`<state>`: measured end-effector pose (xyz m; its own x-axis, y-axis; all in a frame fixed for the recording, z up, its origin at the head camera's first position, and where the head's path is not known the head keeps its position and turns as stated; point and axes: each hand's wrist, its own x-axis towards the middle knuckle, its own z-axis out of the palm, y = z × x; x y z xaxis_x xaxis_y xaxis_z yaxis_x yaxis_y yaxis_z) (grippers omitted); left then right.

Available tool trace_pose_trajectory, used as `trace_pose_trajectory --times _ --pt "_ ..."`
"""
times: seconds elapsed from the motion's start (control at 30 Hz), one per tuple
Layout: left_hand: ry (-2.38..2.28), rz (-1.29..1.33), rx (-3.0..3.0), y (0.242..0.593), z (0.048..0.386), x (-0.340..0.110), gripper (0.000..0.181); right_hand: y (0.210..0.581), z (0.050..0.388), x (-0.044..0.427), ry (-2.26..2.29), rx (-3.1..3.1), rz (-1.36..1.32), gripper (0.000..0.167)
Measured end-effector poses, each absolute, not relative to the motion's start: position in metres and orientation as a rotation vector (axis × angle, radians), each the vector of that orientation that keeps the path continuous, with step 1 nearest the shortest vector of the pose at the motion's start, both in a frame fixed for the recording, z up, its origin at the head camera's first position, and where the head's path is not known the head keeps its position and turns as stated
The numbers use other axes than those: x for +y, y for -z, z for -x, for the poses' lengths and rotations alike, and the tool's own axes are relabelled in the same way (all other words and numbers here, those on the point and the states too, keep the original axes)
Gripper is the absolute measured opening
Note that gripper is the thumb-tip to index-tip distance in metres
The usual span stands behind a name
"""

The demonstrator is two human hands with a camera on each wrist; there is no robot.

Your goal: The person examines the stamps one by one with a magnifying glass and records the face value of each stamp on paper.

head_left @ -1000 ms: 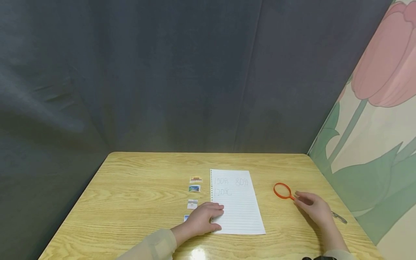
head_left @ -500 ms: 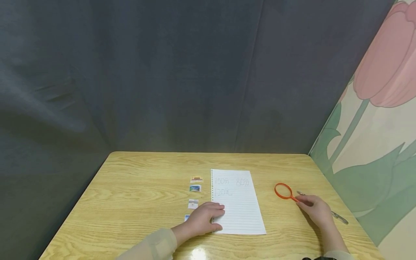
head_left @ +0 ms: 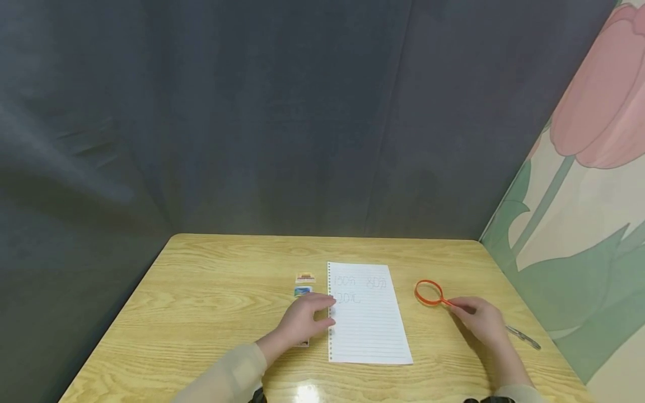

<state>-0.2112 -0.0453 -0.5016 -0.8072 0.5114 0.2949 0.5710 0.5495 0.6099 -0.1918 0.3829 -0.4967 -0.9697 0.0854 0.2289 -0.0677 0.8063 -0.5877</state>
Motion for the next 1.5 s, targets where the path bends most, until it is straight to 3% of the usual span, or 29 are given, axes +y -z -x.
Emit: trace_pose_trajectory --times 0.57,0.97,1.5 --pt "1.205 0.572 -2.64 0.505 0.262 -0.08 0.032 0.485 0.227 0.301 -1.131 -2.608 -0.298 0.011" --pt "1.157 0.466 -2.702 0.507 0.289 -0.09 0.035 0.49 0.249 0.239 -1.271 -2.576 -0.357 0.013" --pt "1.139 0.426 -2.711 0.515 0.298 -0.101 0.03 0.497 0.269 0.177 -1.282 -2.521 -0.395 0.014"
